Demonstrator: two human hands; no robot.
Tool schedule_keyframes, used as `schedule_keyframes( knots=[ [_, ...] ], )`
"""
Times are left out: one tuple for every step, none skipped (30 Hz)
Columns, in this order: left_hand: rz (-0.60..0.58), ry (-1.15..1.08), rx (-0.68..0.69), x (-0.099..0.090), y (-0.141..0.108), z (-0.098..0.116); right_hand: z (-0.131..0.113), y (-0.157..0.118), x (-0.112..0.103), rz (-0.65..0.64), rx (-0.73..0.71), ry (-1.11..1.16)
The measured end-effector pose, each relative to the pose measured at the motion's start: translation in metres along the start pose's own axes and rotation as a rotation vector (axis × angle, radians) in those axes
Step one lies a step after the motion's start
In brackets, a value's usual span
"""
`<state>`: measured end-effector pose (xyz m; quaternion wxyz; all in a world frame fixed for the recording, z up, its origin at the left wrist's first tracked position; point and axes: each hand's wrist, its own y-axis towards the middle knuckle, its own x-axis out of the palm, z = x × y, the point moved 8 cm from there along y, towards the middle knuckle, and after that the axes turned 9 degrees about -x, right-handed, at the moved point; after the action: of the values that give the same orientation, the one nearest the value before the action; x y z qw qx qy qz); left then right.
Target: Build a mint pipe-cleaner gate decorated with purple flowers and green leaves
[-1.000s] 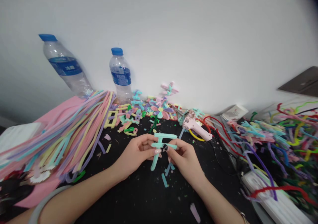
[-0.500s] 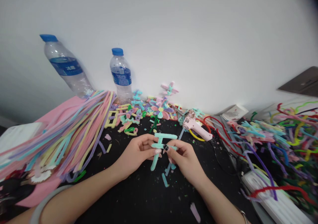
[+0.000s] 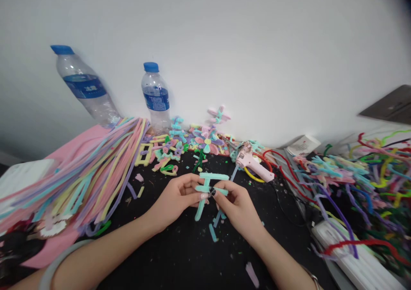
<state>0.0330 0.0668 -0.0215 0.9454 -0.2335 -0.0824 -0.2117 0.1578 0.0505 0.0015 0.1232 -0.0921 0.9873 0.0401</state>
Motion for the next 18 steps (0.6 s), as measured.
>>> schedule_keyframes(
  knots=[
    [0.000,0.001,-0.003,0.0002,-0.0001,-0.0002,-0.0001,0.0000,-0.0005,0.005,-0.007,-0.024],
    [0.002,0.002,-0.007,0.0002,-0.0002,-0.0004,-0.0005,0.0000,-0.0009,0.008,-0.019,-0.051],
    [0.005,0.003,-0.012,0.0002,-0.0005,-0.0006,-0.0010,0.0000,-0.0011,0.009,-0.030,-0.078],
    [0.009,0.003,-0.014,0.0000,-0.0008,-0.0006,-0.0015,0.0000,-0.0012,0.009,-0.039,-0.099],
    [0.013,0.004,-0.017,-0.0001,-0.0011,-0.0006,-0.0019,0.0000,-0.0012,0.007,-0.045,-0.113],
    [0.015,0.004,-0.019,-0.0002,-0.0014,-0.0006,-0.0022,0.0000,-0.0012,0.007,-0.049,-0.121],
    [0.016,0.002,-0.019,-0.0002,-0.0017,-0.0005,-0.0026,0.0000,-0.0012,0.007,-0.052,-0.124],
    [0.015,0.000,-0.020,-0.0001,-0.0017,-0.0005,-0.0031,-0.0001,-0.0015,0.009,-0.055,-0.127],
    [0.014,-0.001,-0.020,0.0000,-0.0016,-0.0004,-0.0037,-0.0001,-0.0020,0.013,-0.059,-0.130],
    [0.012,-0.002,-0.018,0.0001,-0.0014,-0.0004,-0.0043,-0.0002,-0.0025,0.016,-0.062,-0.134],
    [0.010,-0.002,-0.015,0.0001,-0.0010,-0.0003,-0.0046,-0.0004,-0.0030,0.017,-0.064,-0.138],
    [0.008,-0.003,-0.012,0.0000,-0.0006,-0.0003,-0.0048,-0.0006,-0.0034,0.016,-0.063,-0.141],
    [0.006,-0.003,-0.011,-0.0001,-0.0003,-0.0005,-0.0047,-0.0008,-0.0037,0.014,-0.061,-0.143],
    [0.004,-0.004,-0.009,-0.0002,0.0001,-0.0007,-0.0047,-0.0009,-0.0040,0.013,-0.058,-0.146],
    [0.002,-0.007,-0.008,-0.0003,0.0003,-0.0010,-0.0045,-0.0011,-0.0041,0.012,-0.055,-0.148],
    [-0.003,-0.008,-0.007,-0.0003,0.0003,-0.0013,-0.0045,-0.0012,-0.0043,0.013,-0.053,-0.151],
    [-0.008,-0.008,-0.006,-0.0001,0.0003,-0.0015,-0.0046,-0.0012,-0.0043,0.015,-0.053,-0.153],
    [-0.013,-0.007,-0.004,0.0001,0.0001,-0.0016,-0.0047,-0.0011,-0.0043,0.018,-0.053,-0.153]
  ],
)
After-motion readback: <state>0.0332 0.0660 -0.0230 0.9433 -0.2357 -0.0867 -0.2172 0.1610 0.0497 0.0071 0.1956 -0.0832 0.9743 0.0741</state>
